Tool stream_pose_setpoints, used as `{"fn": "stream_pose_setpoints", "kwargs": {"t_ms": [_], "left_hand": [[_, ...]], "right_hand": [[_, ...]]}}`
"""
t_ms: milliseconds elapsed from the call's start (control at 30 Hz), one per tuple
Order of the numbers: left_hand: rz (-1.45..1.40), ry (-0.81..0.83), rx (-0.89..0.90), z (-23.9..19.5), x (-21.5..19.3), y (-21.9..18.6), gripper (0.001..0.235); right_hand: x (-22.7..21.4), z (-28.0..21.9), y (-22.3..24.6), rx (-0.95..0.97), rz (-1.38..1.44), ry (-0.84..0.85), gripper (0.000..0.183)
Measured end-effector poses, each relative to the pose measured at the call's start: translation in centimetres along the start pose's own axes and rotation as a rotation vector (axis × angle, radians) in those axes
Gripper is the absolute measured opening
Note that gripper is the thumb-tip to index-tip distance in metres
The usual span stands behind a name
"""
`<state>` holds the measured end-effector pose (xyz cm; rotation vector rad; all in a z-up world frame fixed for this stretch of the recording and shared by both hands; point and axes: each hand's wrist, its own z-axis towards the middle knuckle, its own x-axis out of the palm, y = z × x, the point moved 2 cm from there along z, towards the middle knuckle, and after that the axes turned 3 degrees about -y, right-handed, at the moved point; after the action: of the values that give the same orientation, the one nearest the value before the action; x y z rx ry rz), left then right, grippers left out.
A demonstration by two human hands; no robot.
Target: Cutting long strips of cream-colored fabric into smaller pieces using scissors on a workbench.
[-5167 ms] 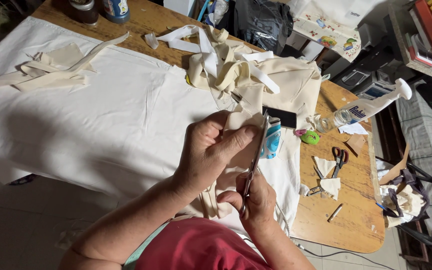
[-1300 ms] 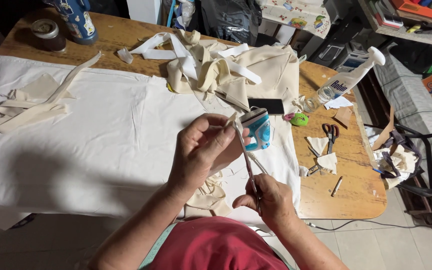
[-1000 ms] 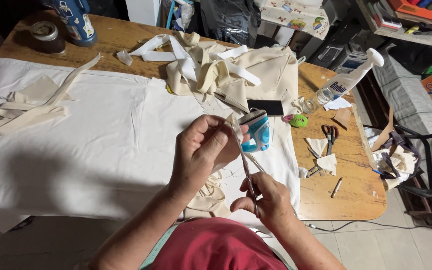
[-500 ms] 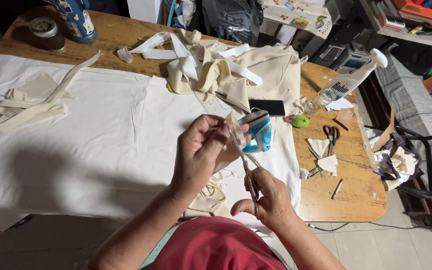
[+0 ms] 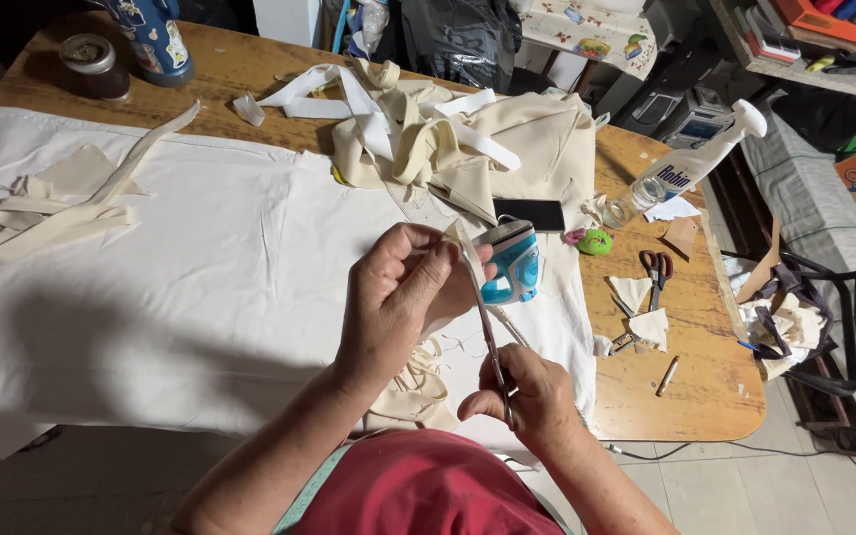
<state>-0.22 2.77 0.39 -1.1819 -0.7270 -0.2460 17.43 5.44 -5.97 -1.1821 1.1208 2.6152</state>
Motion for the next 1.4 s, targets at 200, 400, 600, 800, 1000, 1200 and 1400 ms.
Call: {"fn": "stream_pose_setpoints", "kwargs": {"t_ms": [200,400,600,800,1000,1200,1400], "left_hand": [[0.085,0.023,0.008,-0.2,-0.4,0.4,0.007],[0.109,0.023,0.007,-0.5,-0.2,0.5,0.003],[0.147,0.021,-0.004,-0.6,0.5,-0.7,0.014],[0.119,0.099,0.064,-0.7,0.0,0.6,0.005],[0.212,0.099,0.076,-0.8,0.7,0.2,0.008],[0.233,0.092,0.066,-0.7,1.0,-0.3,0.013],[0.478,0.101,0.097,-0.8,0.2,-0.7,0.003]], "right_hand": [[0.0,0.1,-0.7,0.016,0.030,0.050,0.054],[-0.1,0.1,-0.8,0.072,-0.004,0.057,0.051],[0.0,-0.1,-0.6,-0.058,-0.095,-0.023,0.045],[-0.2,0.2,-0.6,0.017,-0.056,-0.006,0.050],[-0.4,0.4,-0.7,0.008,-0.072,-0.011,0.051],[0.0,0.1,-0.8,-0.049,-0.100,-0.062,0.047],[-0.2,0.8,-0.1,-0.001,-0.008,0.004,0.051]]}}
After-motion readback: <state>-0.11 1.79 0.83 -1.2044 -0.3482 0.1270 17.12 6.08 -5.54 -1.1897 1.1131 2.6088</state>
